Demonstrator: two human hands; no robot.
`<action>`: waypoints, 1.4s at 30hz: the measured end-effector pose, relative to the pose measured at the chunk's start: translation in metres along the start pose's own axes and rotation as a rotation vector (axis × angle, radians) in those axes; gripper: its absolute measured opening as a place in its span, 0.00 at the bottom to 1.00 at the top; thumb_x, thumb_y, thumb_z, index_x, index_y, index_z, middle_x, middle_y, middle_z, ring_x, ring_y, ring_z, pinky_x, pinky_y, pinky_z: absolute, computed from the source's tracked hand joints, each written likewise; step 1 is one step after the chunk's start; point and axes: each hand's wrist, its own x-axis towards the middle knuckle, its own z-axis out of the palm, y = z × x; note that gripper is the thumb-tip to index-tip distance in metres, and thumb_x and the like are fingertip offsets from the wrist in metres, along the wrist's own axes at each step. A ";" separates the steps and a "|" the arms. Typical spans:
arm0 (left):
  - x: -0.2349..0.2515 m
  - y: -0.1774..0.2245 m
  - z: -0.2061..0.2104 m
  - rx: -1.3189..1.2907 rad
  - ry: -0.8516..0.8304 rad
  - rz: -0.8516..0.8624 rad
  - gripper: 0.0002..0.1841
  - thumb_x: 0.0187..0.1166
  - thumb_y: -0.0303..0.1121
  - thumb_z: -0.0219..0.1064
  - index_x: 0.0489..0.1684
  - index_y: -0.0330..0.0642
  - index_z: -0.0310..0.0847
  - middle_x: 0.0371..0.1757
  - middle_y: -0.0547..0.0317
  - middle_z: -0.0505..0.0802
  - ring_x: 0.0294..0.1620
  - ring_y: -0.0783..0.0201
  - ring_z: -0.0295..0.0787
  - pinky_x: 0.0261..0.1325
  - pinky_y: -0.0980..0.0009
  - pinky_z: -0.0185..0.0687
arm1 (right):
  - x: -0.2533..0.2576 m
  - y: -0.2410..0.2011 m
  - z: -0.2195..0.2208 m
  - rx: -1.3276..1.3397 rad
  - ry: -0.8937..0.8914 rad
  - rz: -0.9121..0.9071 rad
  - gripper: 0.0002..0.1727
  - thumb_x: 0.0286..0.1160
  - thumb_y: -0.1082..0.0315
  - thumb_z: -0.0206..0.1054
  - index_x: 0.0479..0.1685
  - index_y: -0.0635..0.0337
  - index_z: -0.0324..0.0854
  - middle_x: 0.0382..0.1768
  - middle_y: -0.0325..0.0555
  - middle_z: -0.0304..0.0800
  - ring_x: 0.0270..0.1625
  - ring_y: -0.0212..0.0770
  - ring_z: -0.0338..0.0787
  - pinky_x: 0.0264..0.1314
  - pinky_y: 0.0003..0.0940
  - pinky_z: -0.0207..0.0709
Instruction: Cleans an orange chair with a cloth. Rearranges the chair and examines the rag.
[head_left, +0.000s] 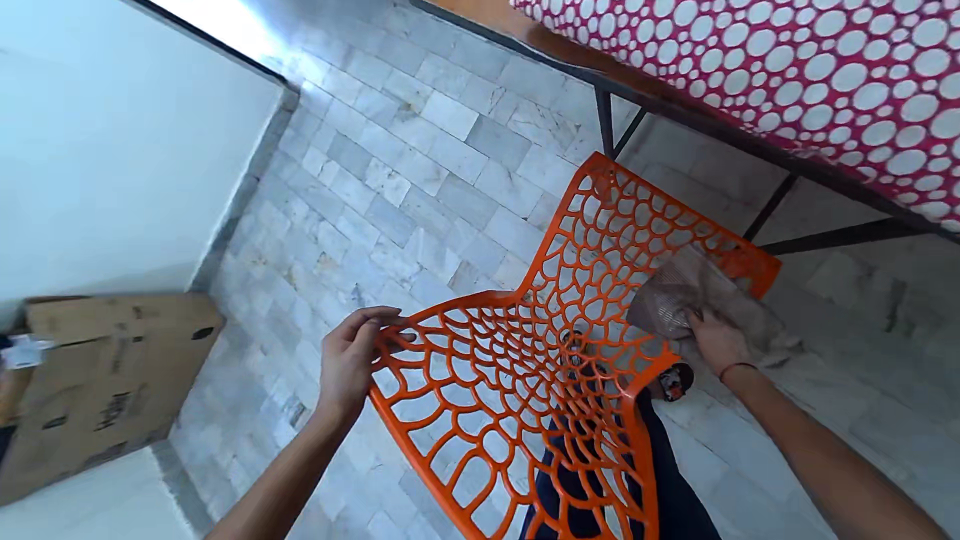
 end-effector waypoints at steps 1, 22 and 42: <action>-0.001 -0.001 0.001 -0.011 0.000 -0.006 0.18 0.89 0.26 0.41 0.55 0.33 0.80 0.40 0.60 0.96 0.31 0.74 0.94 0.36 0.78 0.90 | -0.001 -0.007 0.004 0.000 -0.020 -0.004 0.34 0.80 0.82 0.61 0.88 0.61 0.65 0.78 0.72 0.73 0.72 0.73 0.82 0.68 0.64 0.79; -0.003 -0.018 0.006 -0.205 0.016 0.100 0.17 0.79 0.24 0.43 0.39 0.37 0.83 0.36 0.67 0.96 0.32 0.75 0.94 0.37 0.79 0.91 | 0.080 -0.352 -0.012 0.554 -0.225 -0.247 0.37 0.79 0.73 0.67 0.91 0.58 0.61 0.82 0.61 0.70 0.77 0.62 0.80 0.75 0.58 0.77; -0.004 -0.022 -0.002 -0.238 -0.087 0.132 0.20 0.82 0.22 0.37 0.44 0.42 0.81 0.39 0.71 0.98 0.39 0.73 0.97 0.46 0.74 0.94 | 0.063 -0.207 0.046 0.077 -0.298 -0.586 0.34 0.84 0.80 0.56 0.92 0.58 0.60 0.80 0.68 0.73 0.78 0.73 0.76 0.74 0.65 0.73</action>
